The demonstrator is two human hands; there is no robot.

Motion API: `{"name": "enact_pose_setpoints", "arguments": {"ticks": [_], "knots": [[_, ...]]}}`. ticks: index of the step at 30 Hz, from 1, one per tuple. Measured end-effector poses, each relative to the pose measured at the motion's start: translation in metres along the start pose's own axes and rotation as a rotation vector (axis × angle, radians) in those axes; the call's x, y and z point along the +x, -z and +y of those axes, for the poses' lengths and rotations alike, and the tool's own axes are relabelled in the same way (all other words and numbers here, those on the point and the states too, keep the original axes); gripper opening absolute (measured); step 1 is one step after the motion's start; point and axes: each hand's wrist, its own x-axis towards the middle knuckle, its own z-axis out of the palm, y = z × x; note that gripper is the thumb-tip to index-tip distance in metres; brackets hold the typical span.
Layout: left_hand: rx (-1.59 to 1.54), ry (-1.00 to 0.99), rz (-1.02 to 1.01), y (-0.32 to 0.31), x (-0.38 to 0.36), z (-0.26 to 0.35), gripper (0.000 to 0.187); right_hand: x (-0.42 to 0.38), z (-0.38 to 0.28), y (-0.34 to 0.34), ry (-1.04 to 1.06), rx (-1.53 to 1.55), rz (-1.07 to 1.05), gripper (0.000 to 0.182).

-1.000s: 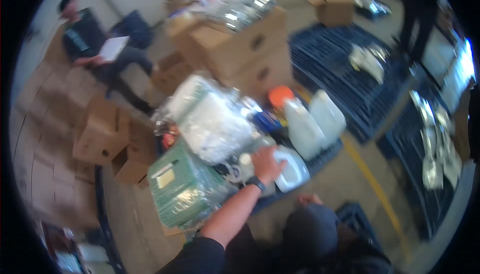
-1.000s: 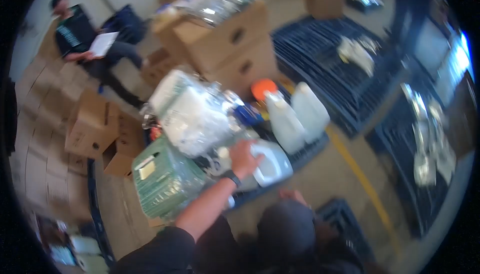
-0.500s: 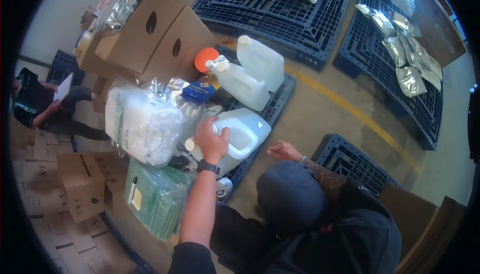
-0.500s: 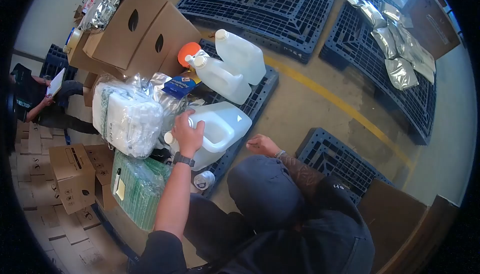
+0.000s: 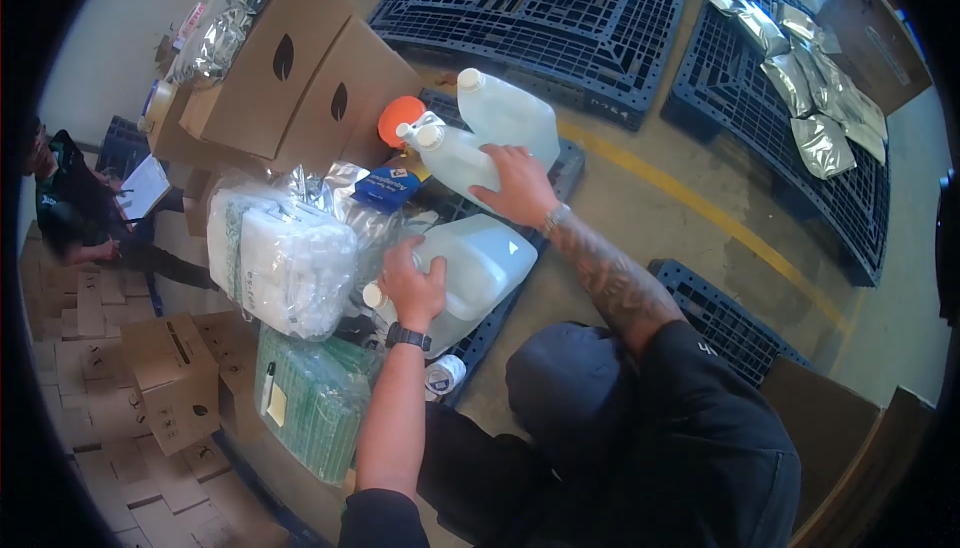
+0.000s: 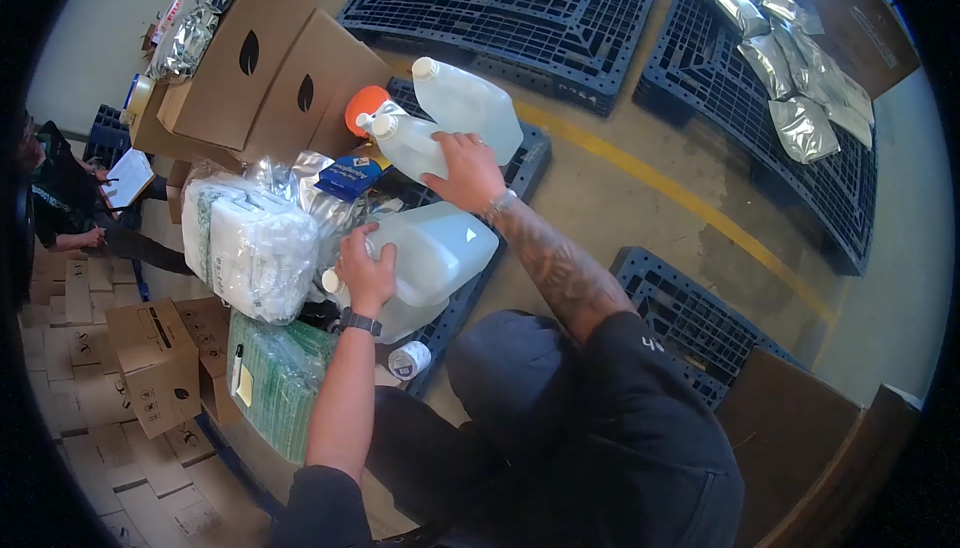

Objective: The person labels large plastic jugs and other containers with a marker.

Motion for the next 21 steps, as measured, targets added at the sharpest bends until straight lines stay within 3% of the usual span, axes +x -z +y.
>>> {"name": "enact_pose_setpoints", "arguments": {"ticks": [2, 5, 10, 13, 16, 19, 20, 21], "knots": [[-0.029, -0.002, -0.012, -0.004, 0.003, -0.006, 0.045, 0.017, 0.003, -0.012, -0.102, -0.109, -0.219, 0.039], [-0.014, 0.050, -0.047, 0.001, 0.005, 0.000, 0.047, 0.023, 0.009, -0.007, -0.178, -0.018, -0.381, 0.036], [-0.010, 0.080, -0.043, 0.002, 0.015, 0.009, 0.045, -0.019, 0.002, 0.023, -0.145, -0.053, -0.305, 0.028], [-0.044, 0.039, -0.037, -0.008, 0.019, 0.010, 0.043, -0.052, 0.008, 0.046, 0.085, -0.178, -0.133, 0.028], [-0.031, -0.054, -0.042, -0.012, 0.031, 0.018, 0.039, -0.089, -0.011, 0.058, 0.158, -0.169, -0.178, 0.031], [0.097, 0.070, -0.180, 0.001, 0.031, 0.040, 0.047, -0.100, -0.015, 0.055, 0.099, -0.128, -0.148, 0.029], [0.100, 0.055, -0.196, 0.001, 0.032, 0.044, 0.047, -0.101, -0.016, 0.055, 0.080, -0.120, -0.133, 0.028], [0.195, -0.089, -0.058, 0.003, 0.037, 0.050, 0.052, -0.099, -0.017, 0.055, 0.073, -0.126, -0.142, 0.029]]}}
